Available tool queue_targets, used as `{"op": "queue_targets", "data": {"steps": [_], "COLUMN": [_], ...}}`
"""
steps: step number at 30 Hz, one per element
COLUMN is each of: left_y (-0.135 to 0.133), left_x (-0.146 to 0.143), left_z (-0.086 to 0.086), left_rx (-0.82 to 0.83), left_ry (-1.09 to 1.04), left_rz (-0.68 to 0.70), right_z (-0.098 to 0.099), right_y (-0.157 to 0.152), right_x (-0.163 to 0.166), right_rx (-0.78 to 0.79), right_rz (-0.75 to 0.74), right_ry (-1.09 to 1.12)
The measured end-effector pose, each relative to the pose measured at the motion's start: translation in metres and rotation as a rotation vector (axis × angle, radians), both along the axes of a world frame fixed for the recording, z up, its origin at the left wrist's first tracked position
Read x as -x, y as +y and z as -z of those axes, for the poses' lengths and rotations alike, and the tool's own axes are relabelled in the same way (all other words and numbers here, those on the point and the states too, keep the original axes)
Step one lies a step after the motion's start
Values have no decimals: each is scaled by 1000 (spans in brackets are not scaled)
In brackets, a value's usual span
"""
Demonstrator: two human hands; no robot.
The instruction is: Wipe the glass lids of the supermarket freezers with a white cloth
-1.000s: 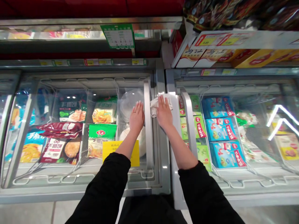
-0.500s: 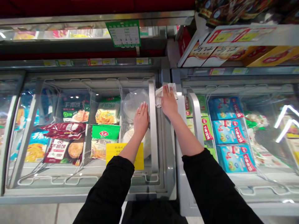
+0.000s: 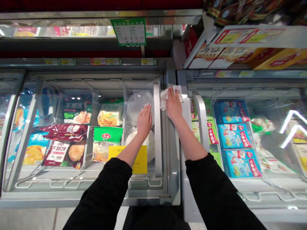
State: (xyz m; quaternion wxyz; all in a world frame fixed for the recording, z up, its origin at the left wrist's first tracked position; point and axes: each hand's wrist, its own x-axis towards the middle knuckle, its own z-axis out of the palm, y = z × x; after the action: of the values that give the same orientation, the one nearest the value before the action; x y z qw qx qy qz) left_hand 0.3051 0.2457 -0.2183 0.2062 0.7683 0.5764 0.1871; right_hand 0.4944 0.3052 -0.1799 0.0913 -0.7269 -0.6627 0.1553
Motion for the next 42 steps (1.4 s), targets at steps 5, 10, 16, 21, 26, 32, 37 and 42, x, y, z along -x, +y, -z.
{"op": "queue_targets", "data": {"steps": [5, 10, 16, 21, 26, 32, 37, 42], "left_y": [19, 54, 60, 59, 60, 59, 60, 62], "left_x": [-1, -7, -6, -7, -8, -7, -8, -8], "left_z": [-5, -10, -8, -11, -16, -16, -13, -8], "left_rx": [-14, -17, -32, 0, 24, 9, 3, 3], "left_ry": [35, 126, 144, 169, 175, 176, 159, 132], "left_rz": [12, -12, -11, -16, -9, -6, -18, -28], "right_z": [-4, -1, -1, 2, 7, 2, -2, -1], "right_y": [-63, -80, 11, 57, 22, 10, 7, -37], "right_x": [14, 16, 9, 7, 11, 4, 6, 12], "right_rx": [-31, -73, -102, -141, -174, -98, -90, -76], "right_rz": [7, -50, -245, -346, -382, -456, -450, -446], "right_ry": [-37, -66, -110, -202, -212, -182, -199, -189]}}
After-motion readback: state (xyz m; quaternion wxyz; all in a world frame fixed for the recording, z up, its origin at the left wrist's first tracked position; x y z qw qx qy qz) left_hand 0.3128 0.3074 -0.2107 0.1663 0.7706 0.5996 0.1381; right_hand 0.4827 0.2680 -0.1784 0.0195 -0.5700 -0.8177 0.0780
